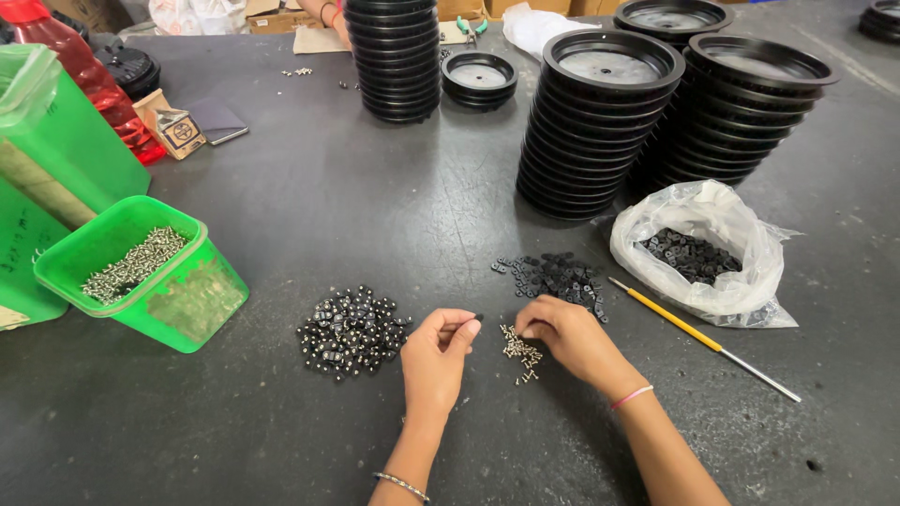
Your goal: The person sorts small metal screws and black plastic components on a workbench, picking up individual screws by hand and placing them into separate piles, occasionally pairing a screw with a black plastic part.
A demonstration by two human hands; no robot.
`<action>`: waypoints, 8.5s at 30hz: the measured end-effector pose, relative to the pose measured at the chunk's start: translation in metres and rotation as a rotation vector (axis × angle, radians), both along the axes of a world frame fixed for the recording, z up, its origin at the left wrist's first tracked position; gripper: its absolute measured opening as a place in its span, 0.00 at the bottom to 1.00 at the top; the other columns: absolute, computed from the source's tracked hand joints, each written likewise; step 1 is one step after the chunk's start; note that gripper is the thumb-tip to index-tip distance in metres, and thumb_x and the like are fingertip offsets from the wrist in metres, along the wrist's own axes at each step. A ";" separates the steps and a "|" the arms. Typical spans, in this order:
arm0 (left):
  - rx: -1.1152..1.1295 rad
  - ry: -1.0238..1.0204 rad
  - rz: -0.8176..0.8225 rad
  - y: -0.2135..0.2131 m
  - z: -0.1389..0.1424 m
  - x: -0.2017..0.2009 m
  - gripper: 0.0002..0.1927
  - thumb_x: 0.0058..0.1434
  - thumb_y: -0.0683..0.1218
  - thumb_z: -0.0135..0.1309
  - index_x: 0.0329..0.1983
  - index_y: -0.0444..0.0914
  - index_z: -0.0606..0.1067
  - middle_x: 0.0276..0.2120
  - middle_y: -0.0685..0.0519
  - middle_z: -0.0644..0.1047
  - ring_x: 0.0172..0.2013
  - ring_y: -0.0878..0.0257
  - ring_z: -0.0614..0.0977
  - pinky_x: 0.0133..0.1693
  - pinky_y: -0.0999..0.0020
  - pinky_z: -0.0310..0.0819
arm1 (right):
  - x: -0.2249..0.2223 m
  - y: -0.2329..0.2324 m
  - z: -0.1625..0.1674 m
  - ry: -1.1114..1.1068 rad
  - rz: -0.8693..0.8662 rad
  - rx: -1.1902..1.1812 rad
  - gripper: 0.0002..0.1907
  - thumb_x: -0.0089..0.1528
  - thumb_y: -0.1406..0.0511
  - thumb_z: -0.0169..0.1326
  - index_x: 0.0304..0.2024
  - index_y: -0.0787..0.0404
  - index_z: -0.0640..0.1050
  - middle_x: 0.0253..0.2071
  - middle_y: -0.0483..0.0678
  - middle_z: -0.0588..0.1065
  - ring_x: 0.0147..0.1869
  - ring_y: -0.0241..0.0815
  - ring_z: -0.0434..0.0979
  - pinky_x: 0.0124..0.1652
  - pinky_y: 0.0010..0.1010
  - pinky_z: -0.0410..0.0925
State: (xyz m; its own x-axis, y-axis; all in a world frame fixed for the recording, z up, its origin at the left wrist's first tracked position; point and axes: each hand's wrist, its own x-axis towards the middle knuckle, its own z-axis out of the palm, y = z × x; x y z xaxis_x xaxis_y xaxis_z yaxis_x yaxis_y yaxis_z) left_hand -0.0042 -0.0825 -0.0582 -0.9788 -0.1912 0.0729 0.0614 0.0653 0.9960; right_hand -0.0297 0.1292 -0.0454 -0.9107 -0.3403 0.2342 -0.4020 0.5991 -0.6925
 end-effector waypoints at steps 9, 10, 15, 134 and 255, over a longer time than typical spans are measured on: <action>0.100 -0.043 -0.043 0.007 -0.010 -0.003 0.09 0.59 0.41 0.61 0.41 0.32 0.81 0.31 0.53 0.84 0.30 0.69 0.83 0.35 0.73 0.82 | -0.002 -0.014 -0.010 -0.292 -0.056 -0.573 0.04 0.63 0.71 0.56 0.41 0.65 0.77 0.35 0.45 0.79 0.39 0.32 0.80 0.40 0.26 0.76; 0.115 -0.058 -0.047 0.008 -0.010 -0.004 0.09 0.59 0.41 0.62 0.41 0.32 0.81 0.31 0.52 0.84 0.30 0.69 0.83 0.35 0.72 0.82 | -0.002 -0.015 -0.011 -0.294 -0.075 -0.577 0.06 0.61 0.71 0.59 0.40 0.65 0.77 0.34 0.45 0.80 0.37 0.32 0.79 0.39 0.26 0.75; 0.110 -0.074 -0.057 0.011 -0.007 -0.003 0.09 0.59 0.40 0.61 0.41 0.32 0.81 0.32 0.52 0.84 0.30 0.69 0.83 0.35 0.72 0.82 | -0.003 -0.016 -0.014 -0.314 -0.065 -0.634 0.07 0.59 0.71 0.62 0.39 0.68 0.83 0.34 0.44 0.82 0.37 0.31 0.80 0.39 0.25 0.75; 0.021 0.013 -0.096 0.010 0.007 0.006 0.04 0.58 0.38 0.61 0.37 0.34 0.82 0.28 0.55 0.84 0.28 0.72 0.81 0.35 0.75 0.78 | 0.003 -0.021 -0.002 -0.314 -0.025 -0.541 0.11 0.58 0.70 0.62 0.43 0.65 0.85 0.38 0.45 0.84 0.42 0.32 0.82 0.44 0.25 0.75; 0.268 0.032 -0.153 0.015 0.001 0.010 0.08 0.59 0.37 0.60 0.42 0.32 0.81 0.36 0.52 0.85 0.37 0.69 0.84 0.43 0.74 0.79 | 0.001 -0.016 -0.008 -0.331 0.026 -0.633 0.10 0.61 0.70 0.59 0.44 0.68 0.83 0.39 0.45 0.83 0.43 0.33 0.82 0.46 0.27 0.76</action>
State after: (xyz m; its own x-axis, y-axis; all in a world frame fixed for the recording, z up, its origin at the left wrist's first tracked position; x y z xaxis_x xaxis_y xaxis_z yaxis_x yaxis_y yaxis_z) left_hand 0.0054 -0.0674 -0.0576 -0.9958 -0.0586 0.0709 0.0818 -0.2122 0.9738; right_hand -0.0284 0.1128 -0.0538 -0.9615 -0.2530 0.1072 -0.1197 0.0347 -0.9922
